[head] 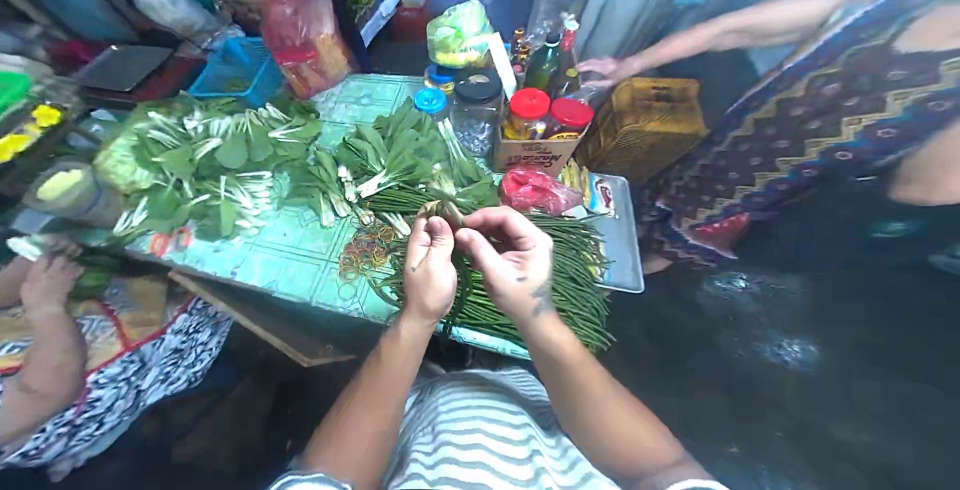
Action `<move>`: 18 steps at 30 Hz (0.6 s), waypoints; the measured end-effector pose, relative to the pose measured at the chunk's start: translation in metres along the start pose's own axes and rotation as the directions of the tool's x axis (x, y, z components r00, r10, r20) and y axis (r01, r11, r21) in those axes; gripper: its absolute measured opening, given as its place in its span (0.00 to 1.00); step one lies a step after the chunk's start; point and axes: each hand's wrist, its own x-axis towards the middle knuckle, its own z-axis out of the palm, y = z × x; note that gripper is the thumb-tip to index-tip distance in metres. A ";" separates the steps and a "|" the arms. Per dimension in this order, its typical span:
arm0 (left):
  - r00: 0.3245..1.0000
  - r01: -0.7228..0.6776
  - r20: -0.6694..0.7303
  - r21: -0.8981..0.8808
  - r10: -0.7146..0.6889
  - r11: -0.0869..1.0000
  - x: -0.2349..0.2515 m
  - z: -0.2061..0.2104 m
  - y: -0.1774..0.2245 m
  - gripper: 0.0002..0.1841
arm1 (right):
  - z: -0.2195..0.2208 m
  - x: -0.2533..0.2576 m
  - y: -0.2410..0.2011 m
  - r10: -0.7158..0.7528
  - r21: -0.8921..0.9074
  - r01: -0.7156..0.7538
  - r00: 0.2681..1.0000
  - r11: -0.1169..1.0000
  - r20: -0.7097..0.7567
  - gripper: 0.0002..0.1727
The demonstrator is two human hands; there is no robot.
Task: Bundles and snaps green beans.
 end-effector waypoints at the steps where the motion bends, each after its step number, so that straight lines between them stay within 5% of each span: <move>1: 1.000 -0.004 -0.019 0.006 0.004 1.000 0.000 -0.001 0.002 0.14 | 0.007 -0.003 0.006 -0.012 -0.052 0.011 1.000 0.999 -0.021 0.06; 9: 0.996 0.073 -0.047 -0.054 -0.075 0.996 0.003 -0.029 0.016 0.15 | 0.045 -0.019 0.015 -0.212 -0.428 0.185 0.977 0.885 -0.016 0.06; 14: 0.986 0.160 -0.039 -0.097 -0.164 0.982 0.010 -0.044 0.020 0.13 | 0.056 -0.022 0.011 -0.217 -0.540 0.212 0.975 0.815 0.056 0.07; 18: 0.966 0.234 0.140 -0.101 -0.219 0.967 0.012 -0.060 0.018 0.12 | 0.033 0.001 -0.007 -0.368 -0.692 0.482 0.872 0.537 0.322 0.14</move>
